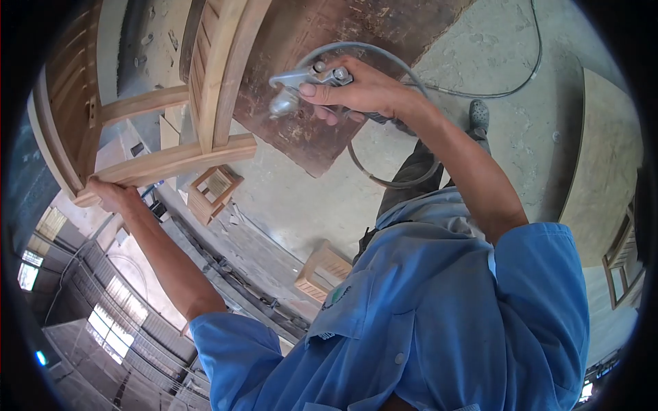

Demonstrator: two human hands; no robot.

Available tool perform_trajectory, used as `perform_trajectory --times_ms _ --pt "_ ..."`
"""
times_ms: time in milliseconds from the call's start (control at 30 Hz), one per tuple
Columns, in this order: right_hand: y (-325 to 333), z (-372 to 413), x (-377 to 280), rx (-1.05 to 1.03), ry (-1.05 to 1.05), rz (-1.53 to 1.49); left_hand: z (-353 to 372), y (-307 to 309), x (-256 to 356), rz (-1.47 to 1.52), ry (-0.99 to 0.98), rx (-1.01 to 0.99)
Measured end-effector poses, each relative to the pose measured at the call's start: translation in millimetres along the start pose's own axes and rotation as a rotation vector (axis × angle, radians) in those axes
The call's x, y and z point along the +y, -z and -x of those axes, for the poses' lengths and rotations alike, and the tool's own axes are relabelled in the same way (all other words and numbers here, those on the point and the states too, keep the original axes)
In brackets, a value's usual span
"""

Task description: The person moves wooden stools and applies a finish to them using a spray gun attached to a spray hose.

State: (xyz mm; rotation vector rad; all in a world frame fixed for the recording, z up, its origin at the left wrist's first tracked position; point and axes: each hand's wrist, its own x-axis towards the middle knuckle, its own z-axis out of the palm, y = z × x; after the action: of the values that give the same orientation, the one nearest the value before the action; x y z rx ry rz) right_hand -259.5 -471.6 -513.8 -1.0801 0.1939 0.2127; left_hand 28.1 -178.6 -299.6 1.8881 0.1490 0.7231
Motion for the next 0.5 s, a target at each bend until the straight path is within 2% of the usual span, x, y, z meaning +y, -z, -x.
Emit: perform_trajectory --times_ms 100,200,233,300,400,467,500 --pt "14 6 20 0.037 -0.110 0.265 6 2 -4 -0.011 0.009 0.003" --pt "39 38 36 0.037 -0.142 0.302 0 26 -26 -0.181 -0.026 0.012" --pt "49 49 51 0.062 -0.114 0.283 5 35 -39 -0.123 -0.100 -0.008" --pt "51 83 17 0.146 -0.222 0.298 24 51 -54 -0.039 -0.192 -0.080" --pt "68 111 19 0.184 -0.138 0.349 93 65 -41 -0.017 -0.128 -0.106" --pt "75 127 9 0.171 -0.112 0.371 104 84 -70 0.060 -0.191 -0.232" --pt "76 133 6 0.164 -0.101 0.383 109 92 -88 0.041 -0.165 -0.201"
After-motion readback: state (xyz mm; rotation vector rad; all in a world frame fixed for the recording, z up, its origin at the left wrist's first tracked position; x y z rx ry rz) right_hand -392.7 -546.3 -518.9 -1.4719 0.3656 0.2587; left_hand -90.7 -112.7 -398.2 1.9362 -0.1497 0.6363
